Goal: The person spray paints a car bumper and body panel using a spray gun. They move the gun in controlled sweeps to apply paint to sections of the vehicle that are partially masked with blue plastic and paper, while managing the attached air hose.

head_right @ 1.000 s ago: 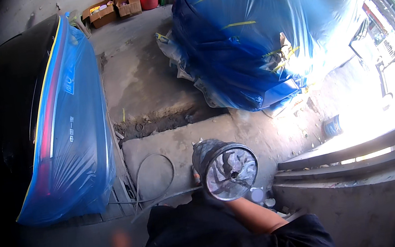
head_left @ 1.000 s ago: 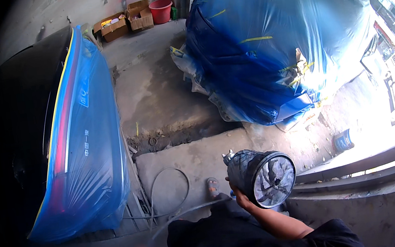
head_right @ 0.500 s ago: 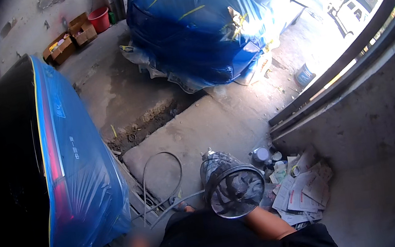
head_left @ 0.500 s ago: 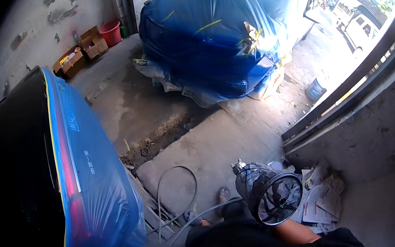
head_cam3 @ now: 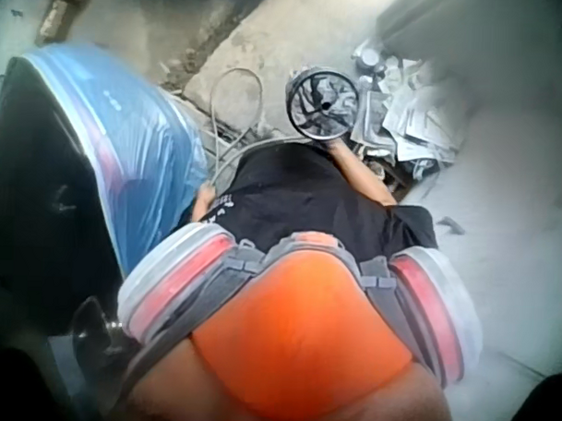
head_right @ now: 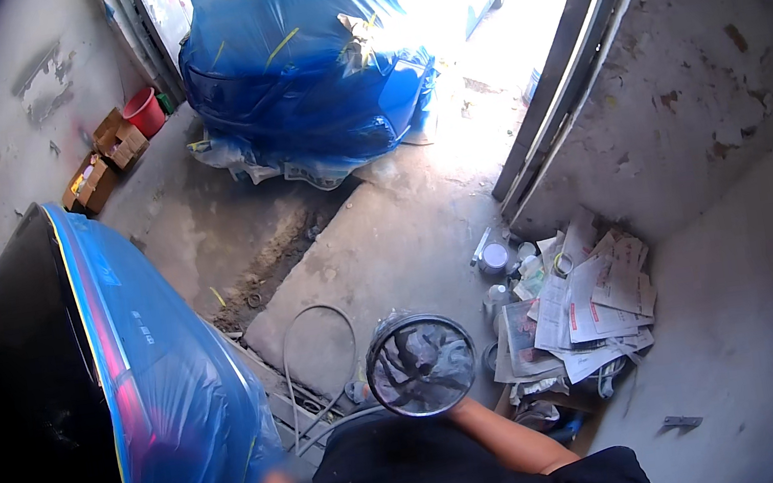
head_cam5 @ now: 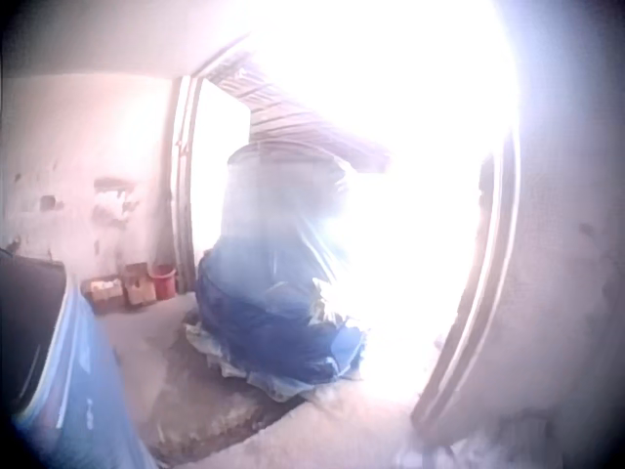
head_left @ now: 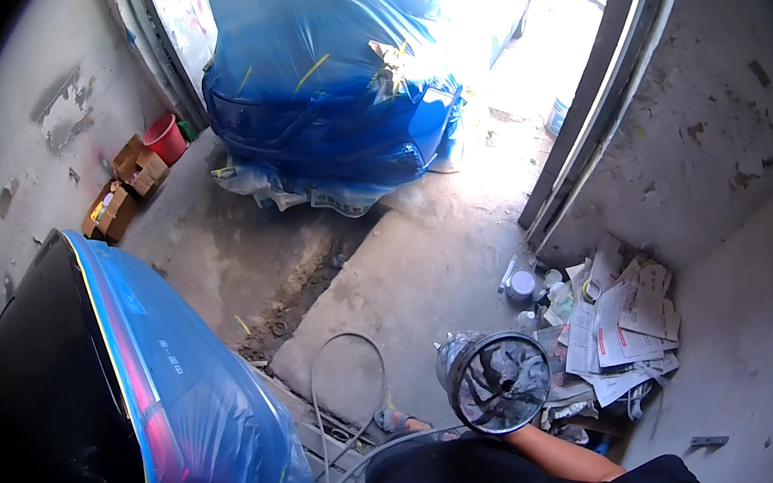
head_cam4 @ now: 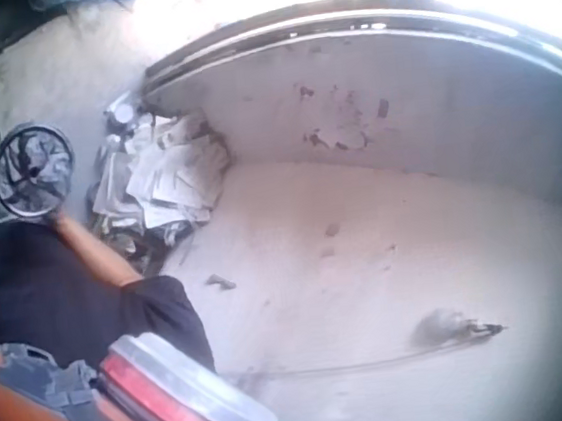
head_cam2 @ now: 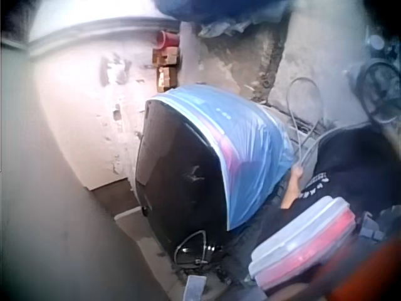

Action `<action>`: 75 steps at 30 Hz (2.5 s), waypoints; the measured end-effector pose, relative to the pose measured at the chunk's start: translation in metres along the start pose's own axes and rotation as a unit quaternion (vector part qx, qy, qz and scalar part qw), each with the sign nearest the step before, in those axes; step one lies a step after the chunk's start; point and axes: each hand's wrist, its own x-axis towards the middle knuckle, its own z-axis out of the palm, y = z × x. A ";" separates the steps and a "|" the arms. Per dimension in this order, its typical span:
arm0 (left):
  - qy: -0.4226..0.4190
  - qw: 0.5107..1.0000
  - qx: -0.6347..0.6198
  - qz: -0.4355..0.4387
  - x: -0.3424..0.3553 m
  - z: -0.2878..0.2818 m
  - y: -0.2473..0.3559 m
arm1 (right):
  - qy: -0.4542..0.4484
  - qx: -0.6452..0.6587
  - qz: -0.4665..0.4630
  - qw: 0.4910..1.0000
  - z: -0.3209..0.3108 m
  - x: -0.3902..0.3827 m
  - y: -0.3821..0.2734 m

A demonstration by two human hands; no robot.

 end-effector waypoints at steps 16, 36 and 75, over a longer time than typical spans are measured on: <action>0.050 0.967 -0.143 -0.205 -0.071 -0.008 0.085 | 0.012 -0.104 -0.013 0.994 0.000 -0.114 -0.008; 0.021 0.777 -0.360 -0.516 -0.245 0.020 0.136 | -0.077 -0.027 -0.075 0.994 0.097 -0.144 -0.178; -0.027 0.775 -0.389 -0.498 -0.256 0.022 0.078 | -0.009 0.232 -0.061 0.971 0.052 -0.137 -0.275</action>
